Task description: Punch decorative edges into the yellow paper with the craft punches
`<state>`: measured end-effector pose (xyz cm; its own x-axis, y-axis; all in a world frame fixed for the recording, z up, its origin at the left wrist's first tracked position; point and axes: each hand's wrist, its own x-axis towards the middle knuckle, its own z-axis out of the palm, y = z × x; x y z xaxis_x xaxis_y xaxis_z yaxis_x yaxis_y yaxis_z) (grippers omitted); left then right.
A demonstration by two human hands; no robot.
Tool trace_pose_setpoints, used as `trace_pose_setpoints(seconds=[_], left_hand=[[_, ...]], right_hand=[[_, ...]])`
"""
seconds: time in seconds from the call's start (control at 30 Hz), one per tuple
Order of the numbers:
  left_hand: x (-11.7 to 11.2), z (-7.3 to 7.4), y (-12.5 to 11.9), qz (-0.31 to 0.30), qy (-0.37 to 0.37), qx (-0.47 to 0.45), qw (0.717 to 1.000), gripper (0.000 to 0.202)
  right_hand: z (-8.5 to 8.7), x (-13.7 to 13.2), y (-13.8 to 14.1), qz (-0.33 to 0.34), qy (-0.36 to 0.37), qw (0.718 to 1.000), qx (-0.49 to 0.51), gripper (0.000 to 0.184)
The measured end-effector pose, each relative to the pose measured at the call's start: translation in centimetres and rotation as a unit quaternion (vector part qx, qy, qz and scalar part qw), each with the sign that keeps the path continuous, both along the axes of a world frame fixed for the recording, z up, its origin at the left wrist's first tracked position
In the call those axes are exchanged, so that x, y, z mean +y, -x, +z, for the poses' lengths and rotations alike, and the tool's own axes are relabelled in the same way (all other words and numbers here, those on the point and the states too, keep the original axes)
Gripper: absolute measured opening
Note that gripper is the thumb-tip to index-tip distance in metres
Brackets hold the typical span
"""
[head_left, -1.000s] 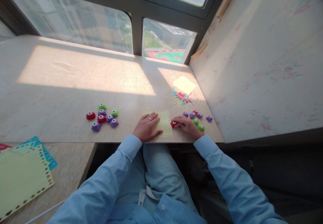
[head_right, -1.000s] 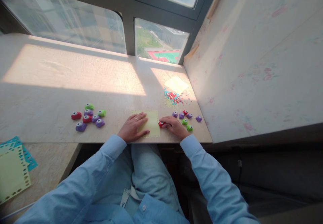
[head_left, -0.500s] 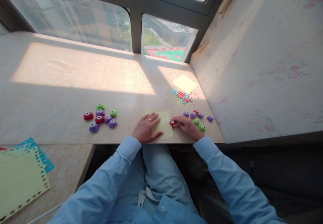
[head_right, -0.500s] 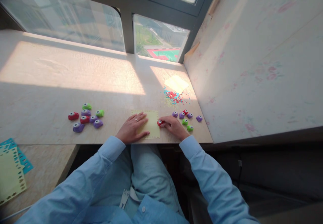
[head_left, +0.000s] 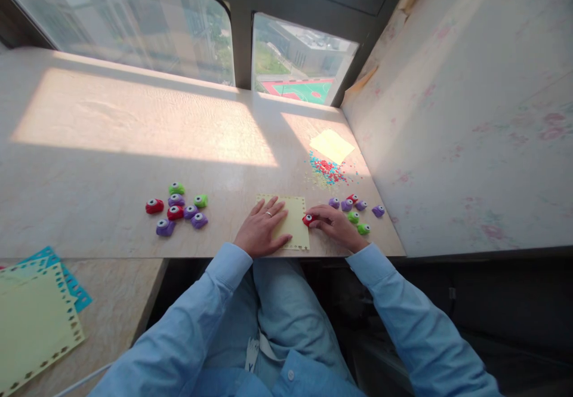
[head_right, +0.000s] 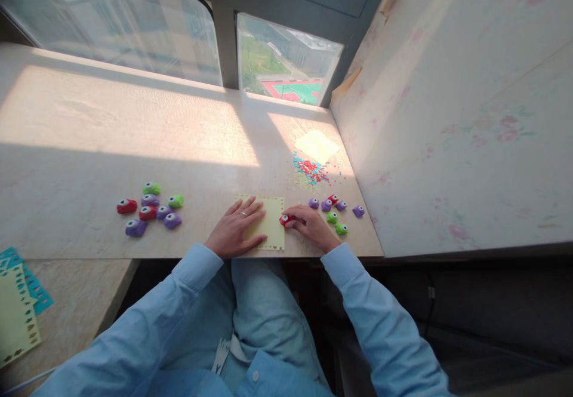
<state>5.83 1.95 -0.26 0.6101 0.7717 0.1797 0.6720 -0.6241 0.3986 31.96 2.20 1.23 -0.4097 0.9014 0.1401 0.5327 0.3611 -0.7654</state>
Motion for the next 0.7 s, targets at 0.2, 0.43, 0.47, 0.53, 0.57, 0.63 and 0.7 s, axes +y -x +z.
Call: trace_pose_setpoints(seconds=[0.2,0.43,0.47,0.53,0.57,0.63,0.7], left_hand=[[-0.1,-0.2,-0.1,0.004,-0.006,-0.002,1.000,0.061],[-0.3,0.0,-0.1,0.003,-0.009,-0.009,1.000,0.060],[-0.3,0.0,-0.1,0.002,-0.009,-0.011,1.000,0.060],[-0.3,-0.1,-0.1,0.000,-0.009,-0.017,1.000,0.060],[-0.3,-0.1,-0.1,-0.001,-0.008,-0.021,1.000,0.059],[-0.3,-0.1,-0.1,0.000,-0.008,-0.026,1.000,0.059],[-0.3,-0.1,-0.1,0.003,-0.006,-0.028,1.000,0.059]], right_hand=[[0.3,-1.5,0.6,-0.024,-0.021,0.999,-0.021,0.018],[0.0,-4.2,1.7,-0.102,-0.058,0.993,-0.033,0.019],[-0.1,-4.3,1.8,-0.105,-0.063,0.992,-0.031,0.019],[-0.1,-4.3,2.0,-0.112,-0.070,0.991,-0.026,0.018],[-0.2,-4.2,2.1,-0.118,-0.070,0.990,-0.024,0.018],[-0.3,-4.0,2.3,-0.135,-0.066,0.988,-0.018,0.018],[-0.3,-3.7,2.6,-0.149,-0.061,0.987,-0.011,0.017]])
